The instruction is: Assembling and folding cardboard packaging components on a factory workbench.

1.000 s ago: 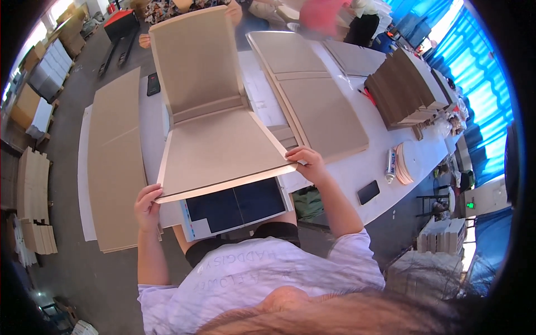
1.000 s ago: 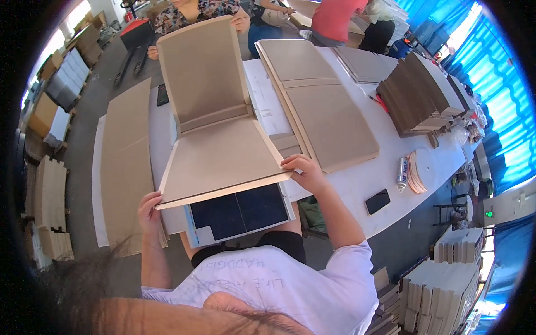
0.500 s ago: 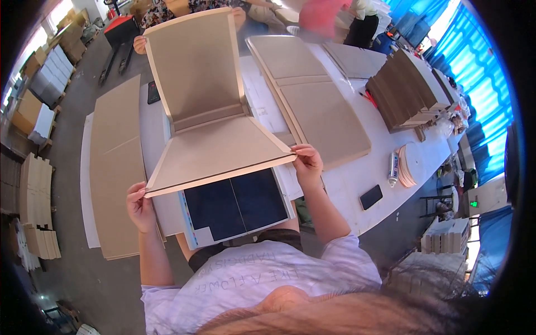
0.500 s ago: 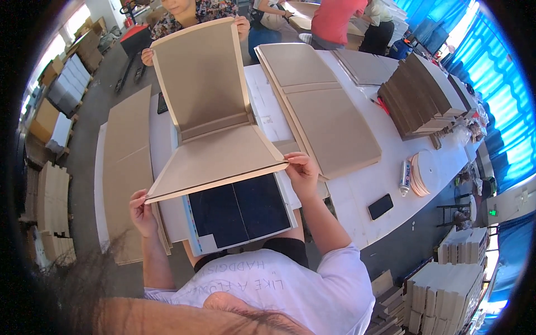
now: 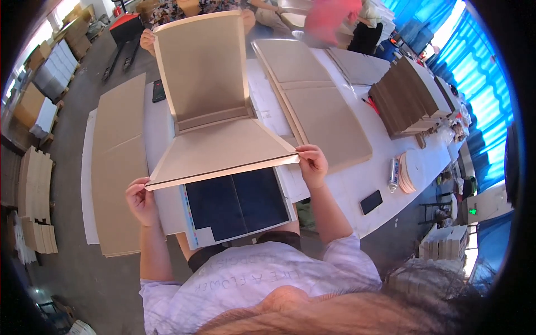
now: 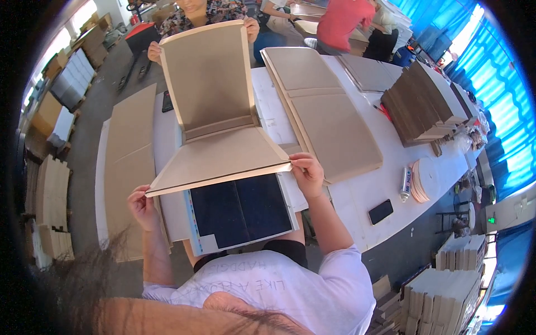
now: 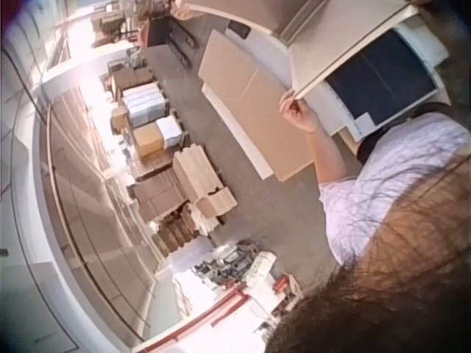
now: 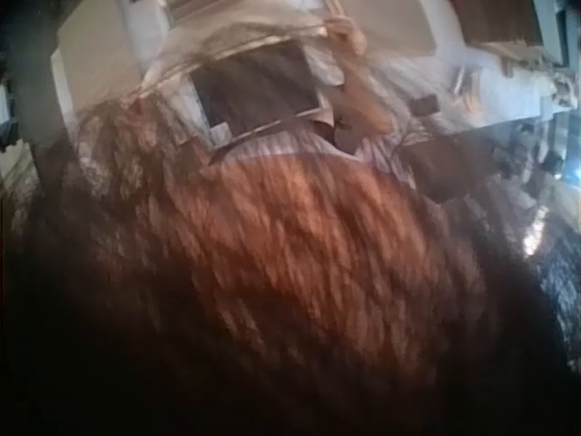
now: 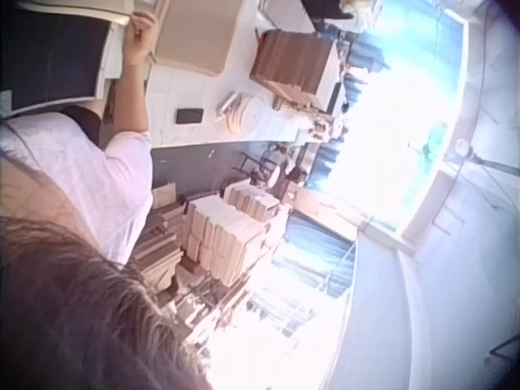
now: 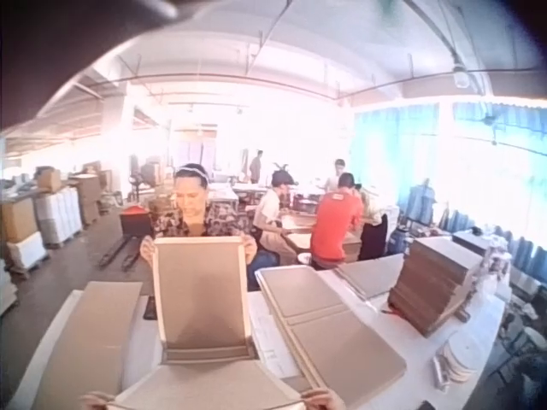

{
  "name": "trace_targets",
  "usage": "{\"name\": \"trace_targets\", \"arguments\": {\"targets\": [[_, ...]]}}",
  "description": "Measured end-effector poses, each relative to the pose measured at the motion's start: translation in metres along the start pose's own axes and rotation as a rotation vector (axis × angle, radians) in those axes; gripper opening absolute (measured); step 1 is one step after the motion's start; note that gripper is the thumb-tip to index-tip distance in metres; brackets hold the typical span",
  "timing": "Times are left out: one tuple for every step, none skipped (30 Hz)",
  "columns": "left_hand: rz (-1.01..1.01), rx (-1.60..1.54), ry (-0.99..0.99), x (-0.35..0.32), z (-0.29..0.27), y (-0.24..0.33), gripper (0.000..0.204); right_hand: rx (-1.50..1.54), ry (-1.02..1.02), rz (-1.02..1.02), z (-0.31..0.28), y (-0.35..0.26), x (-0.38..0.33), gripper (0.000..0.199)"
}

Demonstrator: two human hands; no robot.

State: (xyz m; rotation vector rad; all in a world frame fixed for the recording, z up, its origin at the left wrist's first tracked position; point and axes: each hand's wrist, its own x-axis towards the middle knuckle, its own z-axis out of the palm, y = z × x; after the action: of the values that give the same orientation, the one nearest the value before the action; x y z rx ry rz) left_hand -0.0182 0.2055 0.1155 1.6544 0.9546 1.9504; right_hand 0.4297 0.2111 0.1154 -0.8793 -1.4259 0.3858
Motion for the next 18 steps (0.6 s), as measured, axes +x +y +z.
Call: {"name": "trace_targets", "arguments": {"targets": [[0.006, 0.007, 0.008, 0.0, -0.003, 0.0, 0.021, -0.094, -0.021, -0.01, -0.001, -0.001, 0.002, 0.021], [0.014, 0.017, 0.007, 0.0, -0.007, 0.0, 0.021, -0.067, -0.035, -0.012, 0.0, -0.002, 0.004, 0.021], [0.023, 0.031, 0.008, -0.001, -0.011, 0.0, 0.02, -0.162, -0.058, -0.047, -0.001, -0.004, 0.006, 0.02], [0.023, 0.032, 0.006, -0.001, -0.011, -0.004, 0.021, -0.256, -0.083, -0.086, -0.003, -0.006, 0.008, 0.019], [0.024, 0.037, 0.008, -0.002, -0.01, -0.007, 0.022, -0.27, -0.081, -0.083, -0.007, -0.006, 0.009, 0.019], [0.014, 0.022, -0.002, -0.002, -0.006, -0.007, 0.024, -0.283, -0.08, -0.079, -0.012, -0.005, 0.007, 0.02], [0.006, 0.012, -0.01, -0.002, -0.003, -0.004, 0.025, -0.276, -0.08, -0.08, -0.013, -0.007, 0.007, 0.019], [-0.011, -0.006, -0.003, -0.003, 0.001, -0.004, 0.026, -0.282, -0.078, -0.083, -0.016, -0.009, 0.007, 0.019], [-0.028, -0.027, 0.002, -0.004, 0.003, -0.002, 0.028, -0.231, -0.086, -0.045, -0.018, -0.008, 0.004, 0.019], [-0.022, -0.002, 0.019, -0.005, 0.001, -0.003, 0.028, -0.185, -0.093, -0.008, -0.018, -0.007, 0.002, 0.018], [-0.011, 0.002, -0.012, -0.006, -0.002, -0.004, 0.029, -0.163, -0.106, -0.01, -0.016, -0.004, 0.001, 0.018], [-0.002, 0.003, -0.047, -0.007, -0.007, -0.004, 0.03, -0.134, -0.115, -0.004, -0.013, -0.001, 0.0, 0.017], [0.009, 0.007, -0.039, -0.005, -0.007, -0.001, 0.03, -0.118, -0.115, -0.009, -0.014, -0.005, 0.003, 0.017], [0.012, 0.012, -0.039, -0.002, -0.007, 0.003, 0.03, -0.119, -0.125, -0.014, -0.015, -0.009, 0.006, 0.017], [0.014, 0.015, -0.042, 0.001, -0.007, 0.006, 0.03, -0.118, -0.125, -0.025, -0.015, -0.01, 0.008, 0.017], [0.014, 0.014, -0.04, 0.002, -0.008, 0.007, 0.03, -0.096, -0.138, -0.001, -0.015, -0.008, 0.008, 0.017], [0.015, 0.059, -0.058, 0.004, -0.009, 0.008, 0.03, -0.075, -0.15, 0.022, -0.016, -0.007, 0.009, 0.017], [0.016, 0.102, -0.076, 0.006, -0.009, 0.01, 0.029, -0.079, -0.149, 0.019, -0.018, -0.008, 0.01, 0.017]]}}
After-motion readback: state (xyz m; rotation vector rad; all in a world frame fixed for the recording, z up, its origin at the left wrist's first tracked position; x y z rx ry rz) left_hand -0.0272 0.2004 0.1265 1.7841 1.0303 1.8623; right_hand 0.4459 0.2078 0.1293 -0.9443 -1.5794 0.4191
